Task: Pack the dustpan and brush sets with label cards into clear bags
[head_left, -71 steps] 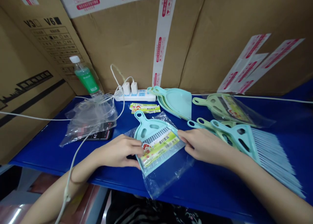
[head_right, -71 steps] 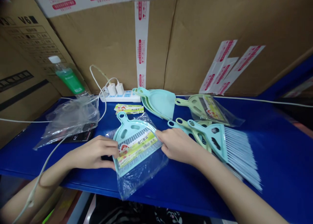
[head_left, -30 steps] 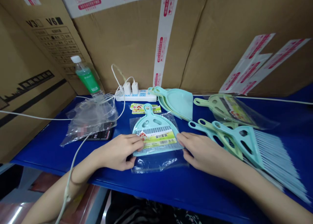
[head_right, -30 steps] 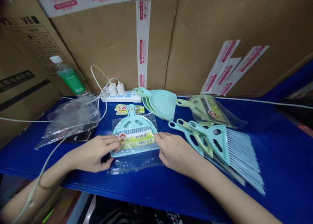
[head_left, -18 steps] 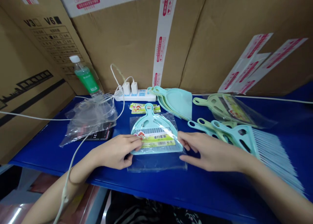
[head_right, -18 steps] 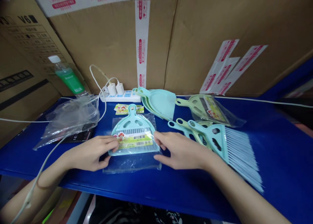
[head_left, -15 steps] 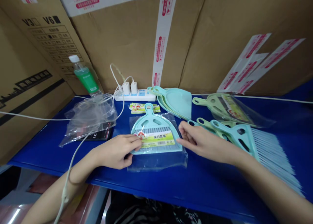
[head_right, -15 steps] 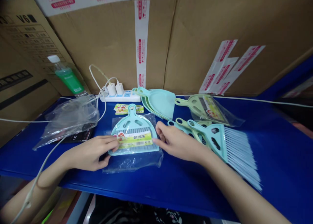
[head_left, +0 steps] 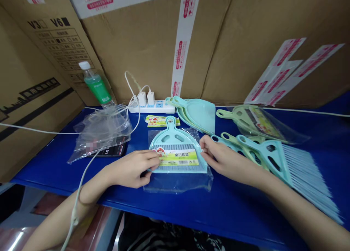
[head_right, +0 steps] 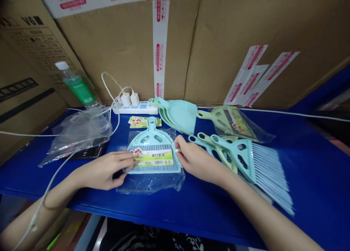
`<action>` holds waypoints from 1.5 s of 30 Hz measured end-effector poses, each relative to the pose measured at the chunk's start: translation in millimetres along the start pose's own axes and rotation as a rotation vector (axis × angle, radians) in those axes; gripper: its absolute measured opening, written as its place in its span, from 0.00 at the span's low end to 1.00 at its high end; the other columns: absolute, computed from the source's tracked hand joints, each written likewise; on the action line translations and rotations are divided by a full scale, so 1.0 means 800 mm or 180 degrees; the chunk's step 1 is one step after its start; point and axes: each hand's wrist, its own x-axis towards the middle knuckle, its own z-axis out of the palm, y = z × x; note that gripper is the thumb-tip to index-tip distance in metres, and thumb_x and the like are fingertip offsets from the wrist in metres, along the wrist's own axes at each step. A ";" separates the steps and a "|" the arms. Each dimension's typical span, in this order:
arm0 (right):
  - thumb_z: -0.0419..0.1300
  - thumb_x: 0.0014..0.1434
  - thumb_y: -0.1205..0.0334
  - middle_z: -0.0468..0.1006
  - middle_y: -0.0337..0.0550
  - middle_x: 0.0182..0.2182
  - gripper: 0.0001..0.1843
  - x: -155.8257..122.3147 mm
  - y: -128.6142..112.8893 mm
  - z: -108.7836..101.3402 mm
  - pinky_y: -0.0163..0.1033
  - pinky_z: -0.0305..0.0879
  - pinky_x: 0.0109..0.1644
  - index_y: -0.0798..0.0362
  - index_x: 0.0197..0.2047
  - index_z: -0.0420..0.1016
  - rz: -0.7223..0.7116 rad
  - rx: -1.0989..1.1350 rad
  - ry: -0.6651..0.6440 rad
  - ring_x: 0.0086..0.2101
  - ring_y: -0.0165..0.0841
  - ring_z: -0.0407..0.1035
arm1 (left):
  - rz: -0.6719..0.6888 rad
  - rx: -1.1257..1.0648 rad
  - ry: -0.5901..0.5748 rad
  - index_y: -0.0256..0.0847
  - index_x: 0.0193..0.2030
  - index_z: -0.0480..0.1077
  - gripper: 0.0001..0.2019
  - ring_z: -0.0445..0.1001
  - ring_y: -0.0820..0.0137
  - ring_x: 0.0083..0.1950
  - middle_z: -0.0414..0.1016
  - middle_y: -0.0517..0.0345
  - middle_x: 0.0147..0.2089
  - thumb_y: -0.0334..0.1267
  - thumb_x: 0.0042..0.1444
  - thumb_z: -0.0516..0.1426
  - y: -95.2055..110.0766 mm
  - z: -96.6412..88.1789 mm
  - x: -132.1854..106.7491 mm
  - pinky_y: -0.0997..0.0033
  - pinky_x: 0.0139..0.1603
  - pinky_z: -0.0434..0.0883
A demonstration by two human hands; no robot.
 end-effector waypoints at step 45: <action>0.51 0.54 0.70 0.60 0.32 0.17 0.14 -0.009 -0.009 0.012 0.33 0.51 0.25 0.50 0.21 0.52 -0.0358 0.0186 -0.0024 0.19 0.25 0.56 | -0.0811 -0.0221 0.0767 0.40 0.30 0.64 0.07 0.66 0.76 0.28 0.66 0.62 0.30 0.33 0.60 0.49 -0.002 -0.001 0.007 0.77 0.29 0.62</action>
